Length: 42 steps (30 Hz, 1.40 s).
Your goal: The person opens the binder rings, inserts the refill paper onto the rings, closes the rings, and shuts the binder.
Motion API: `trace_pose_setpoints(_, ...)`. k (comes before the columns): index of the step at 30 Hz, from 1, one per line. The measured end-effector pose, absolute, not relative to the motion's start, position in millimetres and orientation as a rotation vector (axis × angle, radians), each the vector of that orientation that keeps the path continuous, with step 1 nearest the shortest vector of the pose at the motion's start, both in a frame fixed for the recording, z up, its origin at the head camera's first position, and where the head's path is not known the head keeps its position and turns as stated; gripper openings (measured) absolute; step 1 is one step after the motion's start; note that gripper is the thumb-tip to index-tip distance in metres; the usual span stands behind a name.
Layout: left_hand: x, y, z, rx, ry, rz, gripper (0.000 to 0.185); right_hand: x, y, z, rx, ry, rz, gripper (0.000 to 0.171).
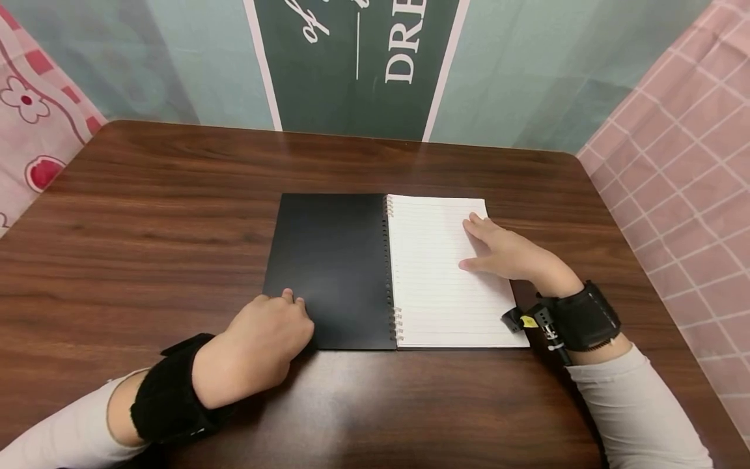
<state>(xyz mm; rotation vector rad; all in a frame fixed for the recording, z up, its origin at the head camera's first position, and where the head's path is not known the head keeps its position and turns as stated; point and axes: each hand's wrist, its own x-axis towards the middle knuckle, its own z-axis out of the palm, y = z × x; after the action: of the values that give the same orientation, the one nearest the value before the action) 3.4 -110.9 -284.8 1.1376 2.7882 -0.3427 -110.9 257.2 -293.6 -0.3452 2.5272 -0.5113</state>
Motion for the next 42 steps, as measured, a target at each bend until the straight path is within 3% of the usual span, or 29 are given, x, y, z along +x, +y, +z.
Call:
trace_pose_setpoints(2,5,-111,-286,1.165,2.835,-0.343,0.016,-111,258,-293,-0.354,2.531,-0.494,0.090)
trace_pose_setpoints(9,4,-108,-288,1.256,2.977,-0.343,0.009,-110,261,-291,-0.385,2.553,-0.434,0.089)
trace_pose_setpoints(13,4,-114,-280,1.254,3.031,-0.286,0.028,-109,259,-293,-0.392,2.553,-0.427,0.087)
trace_pose_setpoints(18,3,-122,-264,1.176,3.094,-0.241,0.011,-107,258,-293,-0.387,2.569,-0.406,0.086)
trace_pose_setpoints(28,4,-140,-235,1.055,3.141,-0.158,0.045,-108,259,-293,-0.398,2.578,-0.403,0.086)
trace_pose_setpoints(42,-2,-142,-225,1.112,3.134,0.224,0.050,-107,261,-295,-0.403,2.588,-0.415,0.084)
